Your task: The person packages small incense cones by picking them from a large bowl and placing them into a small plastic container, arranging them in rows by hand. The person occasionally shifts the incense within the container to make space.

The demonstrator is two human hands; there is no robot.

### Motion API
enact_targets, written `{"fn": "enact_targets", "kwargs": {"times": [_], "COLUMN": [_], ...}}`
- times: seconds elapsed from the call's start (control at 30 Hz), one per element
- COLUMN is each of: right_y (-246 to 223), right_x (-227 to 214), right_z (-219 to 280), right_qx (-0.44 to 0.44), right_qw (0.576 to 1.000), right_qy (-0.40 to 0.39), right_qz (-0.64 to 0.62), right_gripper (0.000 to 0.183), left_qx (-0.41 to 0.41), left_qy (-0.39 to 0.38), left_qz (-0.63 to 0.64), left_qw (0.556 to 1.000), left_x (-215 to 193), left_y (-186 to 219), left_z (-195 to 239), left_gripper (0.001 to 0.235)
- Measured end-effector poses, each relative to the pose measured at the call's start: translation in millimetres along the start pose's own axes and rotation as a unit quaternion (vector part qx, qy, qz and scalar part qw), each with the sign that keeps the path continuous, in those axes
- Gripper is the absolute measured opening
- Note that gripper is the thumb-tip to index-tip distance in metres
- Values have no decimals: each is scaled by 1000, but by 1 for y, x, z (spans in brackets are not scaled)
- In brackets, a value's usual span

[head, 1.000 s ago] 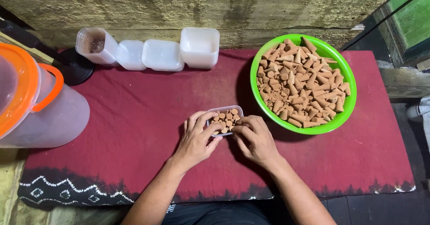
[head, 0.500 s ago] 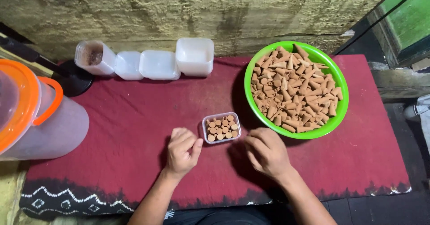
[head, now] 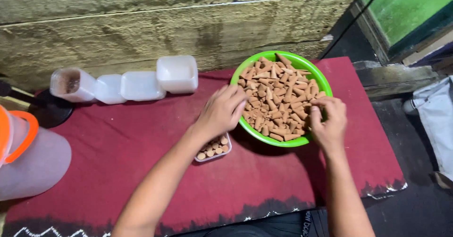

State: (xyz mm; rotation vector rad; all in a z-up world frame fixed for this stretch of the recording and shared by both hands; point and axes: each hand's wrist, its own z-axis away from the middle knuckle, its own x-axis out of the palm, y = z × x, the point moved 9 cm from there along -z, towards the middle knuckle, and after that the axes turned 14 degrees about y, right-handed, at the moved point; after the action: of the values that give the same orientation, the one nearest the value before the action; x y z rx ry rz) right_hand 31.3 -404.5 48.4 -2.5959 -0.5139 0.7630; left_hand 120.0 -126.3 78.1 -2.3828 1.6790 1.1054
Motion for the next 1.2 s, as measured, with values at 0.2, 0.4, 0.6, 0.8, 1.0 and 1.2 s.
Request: {"fn": "enact_targets", "kwargs": {"times": [0.2, 0.4, 0.6, 0.8, 1.0, 1.2], "right_y": [3, 12, 18, 17, 16, 15], "right_x": [14, 19, 19, 20, 19, 19], "right_z": [13, 19, 20, 21, 19, 19], "right_qx": [13, 18, 24, 34, 49, 65], "right_qw": [1000, 999, 999, 999, 998, 997], "right_qy": [-20, -36, -36, -36, -29, -34], "right_qz": [1, 14, -2, -7, -12, -8], "right_gripper": [18, 19, 19, 21, 22, 21], "left_qx": [34, 129, 94, 50, -8, 113], "left_qy": [-159, -219, -237, -277, -265, -169], "left_qz": [-43, -147, -99, -33, 11, -167], "left_qw": [986, 956, 962, 959, 964, 965], "left_x": [73, 176, 196, 200, 148, 222], "left_y": [-17, -66, -67, -74, -48, -60], "left_z": [-81, -91, -102, -94, -110, -94], "left_gripper": [26, 14, 10, 10, 3, 24]}}
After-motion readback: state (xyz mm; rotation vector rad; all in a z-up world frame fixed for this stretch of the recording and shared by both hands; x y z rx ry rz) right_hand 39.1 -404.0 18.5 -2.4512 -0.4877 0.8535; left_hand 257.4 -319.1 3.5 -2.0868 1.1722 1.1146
